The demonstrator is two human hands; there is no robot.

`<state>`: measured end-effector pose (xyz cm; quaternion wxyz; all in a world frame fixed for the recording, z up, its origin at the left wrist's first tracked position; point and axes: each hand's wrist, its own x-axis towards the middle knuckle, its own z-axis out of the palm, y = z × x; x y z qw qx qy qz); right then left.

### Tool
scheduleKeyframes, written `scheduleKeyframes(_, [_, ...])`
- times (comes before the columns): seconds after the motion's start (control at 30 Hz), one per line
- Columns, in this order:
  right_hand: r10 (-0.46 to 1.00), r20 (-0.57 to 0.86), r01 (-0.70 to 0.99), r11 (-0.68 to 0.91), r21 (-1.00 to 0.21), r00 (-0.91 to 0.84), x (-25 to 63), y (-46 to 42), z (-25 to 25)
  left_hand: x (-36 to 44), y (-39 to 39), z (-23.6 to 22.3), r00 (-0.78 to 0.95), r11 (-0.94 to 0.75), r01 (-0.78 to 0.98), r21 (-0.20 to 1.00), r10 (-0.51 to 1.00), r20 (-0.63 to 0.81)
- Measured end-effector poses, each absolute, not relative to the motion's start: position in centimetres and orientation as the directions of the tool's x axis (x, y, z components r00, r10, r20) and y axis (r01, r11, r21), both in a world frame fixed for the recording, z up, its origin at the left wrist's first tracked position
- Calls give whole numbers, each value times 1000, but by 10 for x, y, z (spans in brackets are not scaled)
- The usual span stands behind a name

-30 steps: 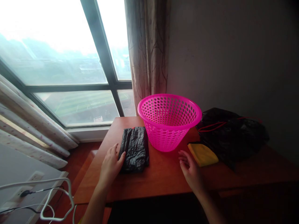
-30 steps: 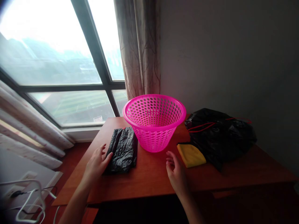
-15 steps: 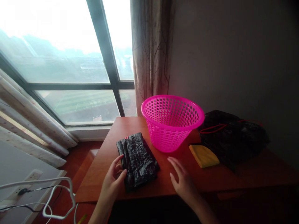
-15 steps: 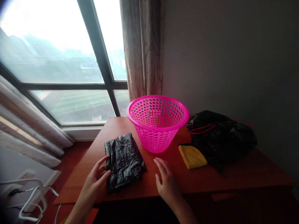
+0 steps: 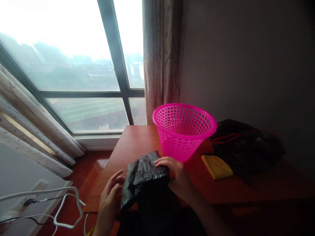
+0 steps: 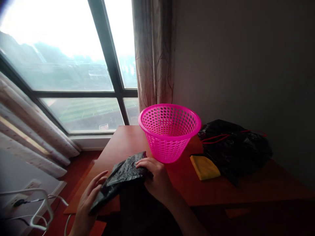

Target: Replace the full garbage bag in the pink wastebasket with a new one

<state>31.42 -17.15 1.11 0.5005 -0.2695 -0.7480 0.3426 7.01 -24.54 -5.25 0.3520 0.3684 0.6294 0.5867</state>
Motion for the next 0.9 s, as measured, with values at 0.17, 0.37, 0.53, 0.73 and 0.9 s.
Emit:
scheduleKeyframes(0.17, [752,595,6,622,-783,-284,291,-163,66,72,-242,-56,-419,51,26,998,907,-35])
scheduleKeyframes(0.37, [768,587,-41,598,-800,-257,253,-142,72,102,-234,-48,-421,85,-364,928,873,-245])
scheduleKeyframes(0.53, [746,586,236,660,-713,-316,248,-164,31,107,-228,-48,-376,118,-601,791,831,-410])
scheduleKeyframes(0.73, [865,204,517,447,-730,-459,253,-219,-11,114,-233,-32,-330,88,-775,626,788,-520])
scheduleKeyframes(0.9, [935,58,570,262,-779,-350,249,-225,-24,133,-240,-31,-231,140,-758,637,856,-463])
